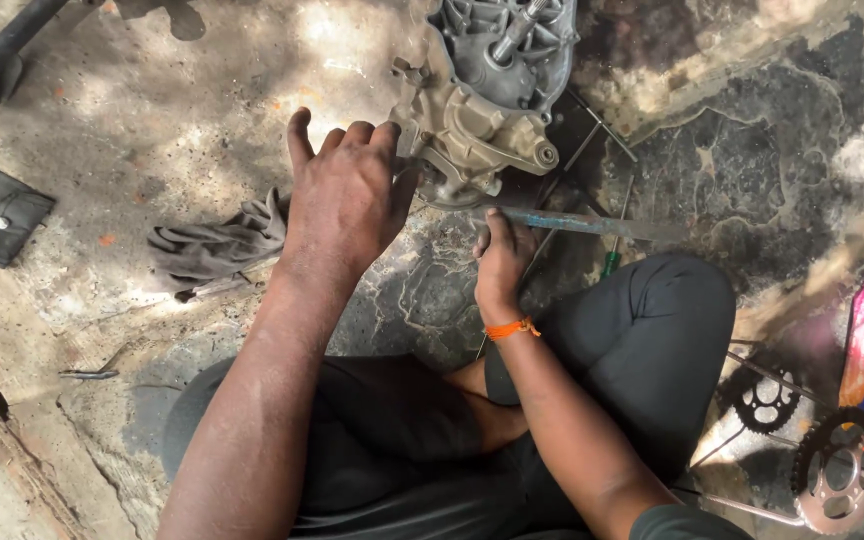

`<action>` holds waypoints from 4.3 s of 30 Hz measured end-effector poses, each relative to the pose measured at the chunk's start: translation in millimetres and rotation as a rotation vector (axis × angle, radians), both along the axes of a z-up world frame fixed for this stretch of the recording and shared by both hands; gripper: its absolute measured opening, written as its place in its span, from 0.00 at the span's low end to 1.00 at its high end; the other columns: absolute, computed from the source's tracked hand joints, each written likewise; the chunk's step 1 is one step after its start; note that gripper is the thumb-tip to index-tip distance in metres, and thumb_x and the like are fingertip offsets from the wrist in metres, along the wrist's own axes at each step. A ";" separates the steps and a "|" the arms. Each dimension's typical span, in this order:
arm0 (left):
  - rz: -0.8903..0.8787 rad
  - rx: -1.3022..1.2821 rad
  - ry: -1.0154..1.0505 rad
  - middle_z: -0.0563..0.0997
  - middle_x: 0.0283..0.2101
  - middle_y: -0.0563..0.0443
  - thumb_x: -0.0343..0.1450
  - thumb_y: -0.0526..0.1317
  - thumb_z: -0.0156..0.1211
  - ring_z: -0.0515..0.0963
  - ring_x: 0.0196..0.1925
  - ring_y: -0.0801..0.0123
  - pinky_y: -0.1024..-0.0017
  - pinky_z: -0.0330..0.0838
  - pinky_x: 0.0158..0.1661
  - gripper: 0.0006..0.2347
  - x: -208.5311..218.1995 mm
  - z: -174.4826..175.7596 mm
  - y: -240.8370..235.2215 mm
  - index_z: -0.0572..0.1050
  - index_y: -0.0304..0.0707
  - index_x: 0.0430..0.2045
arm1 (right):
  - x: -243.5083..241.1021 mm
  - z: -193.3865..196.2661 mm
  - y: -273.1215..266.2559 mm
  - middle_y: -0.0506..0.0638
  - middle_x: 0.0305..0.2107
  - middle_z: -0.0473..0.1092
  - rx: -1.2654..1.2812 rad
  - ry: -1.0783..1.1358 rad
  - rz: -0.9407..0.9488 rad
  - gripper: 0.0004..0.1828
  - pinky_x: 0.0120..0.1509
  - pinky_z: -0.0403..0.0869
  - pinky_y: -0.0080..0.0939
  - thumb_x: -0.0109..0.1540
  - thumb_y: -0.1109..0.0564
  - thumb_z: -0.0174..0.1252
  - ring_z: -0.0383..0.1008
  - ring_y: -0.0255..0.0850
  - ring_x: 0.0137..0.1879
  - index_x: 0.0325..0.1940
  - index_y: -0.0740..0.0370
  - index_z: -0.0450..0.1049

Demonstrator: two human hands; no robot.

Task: The person sits on the floor of a motorcycle repair shop and files the edge of a metal engine casing with a flat file, holding the casing steady with the other hand and occasionally repositioning the part and the file while working on different spots of the component.

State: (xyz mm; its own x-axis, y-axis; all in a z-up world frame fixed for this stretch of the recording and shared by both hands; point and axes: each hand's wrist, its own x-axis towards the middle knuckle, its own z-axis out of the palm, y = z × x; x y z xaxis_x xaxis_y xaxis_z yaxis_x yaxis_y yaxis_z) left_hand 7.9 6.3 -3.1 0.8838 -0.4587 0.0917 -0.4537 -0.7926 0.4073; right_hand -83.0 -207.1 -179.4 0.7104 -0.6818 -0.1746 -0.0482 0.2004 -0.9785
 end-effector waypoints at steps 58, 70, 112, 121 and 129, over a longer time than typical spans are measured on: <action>0.253 0.472 0.535 0.83 0.48 0.43 0.60 0.44 0.76 0.77 0.58 0.50 0.32 0.51 0.65 0.13 38.2 -153.6 65.8 0.84 0.46 0.36 | -11.6 -20.1 4.4 0.52 0.19 0.74 -0.023 0.353 0.943 0.26 0.22 0.72 0.35 0.64 0.42 0.63 0.72 0.35 0.18 0.32 0.72 0.76; 0.129 -0.046 0.743 0.87 0.41 0.41 0.63 0.48 0.71 0.89 0.37 0.58 0.62 0.86 0.40 0.19 -16.2 -19.4 19.7 0.83 0.36 0.41 | -11.7 73.3 18.7 0.55 0.40 0.78 0.825 0.193 1.080 0.29 0.42 0.81 0.43 0.66 0.40 0.51 0.80 0.45 0.41 0.65 0.59 0.66; -0.035 -0.408 0.504 0.83 0.55 0.40 0.75 0.53 0.57 0.79 0.60 0.55 0.56 0.70 0.64 0.21 -7.9 -19.9 130.7 0.78 0.33 0.52 | -24.0 170.7 -29.4 0.54 0.40 0.81 -0.378 -0.002 1.295 0.11 0.56 0.78 0.43 0.62 0.59 0.66 0.81 0.43 0.45 0.49 0.59 0.81; 0.237 -0.774 0.753 0.80 0.59 0.42 0.78 0.47 0.47 0.80 0.61 0.59 0.55 0.71 0.61 0.17 -31.7 10.4 69.8 0.76 0.36 0.54 | -29.2 143.6 10.9 0.52 0.40 0.82 -0.317 -0.371 1.141 0.21 0.58 0.76 0.42 0.51 0.70 0.55 0.83 0.43 0.46 0.43 0.59 0.85; -0.158 -0.580 0.881 0.85 0.45 0.34 0.78 0.40 0.52 0.85 0.48 0.53 0.57 0.80 0.53 0.13 -41.3 -47.2 -5.4 0.78 0.26 0.48 | -26.9 103.6 47.3 0.42 0.53 0.72 0.561 -0.131 0.388 0.18 0.59 0.75 0.32 0.67 0.50 0.52 0.75 0.30 0.56 0.63 0.46 0.65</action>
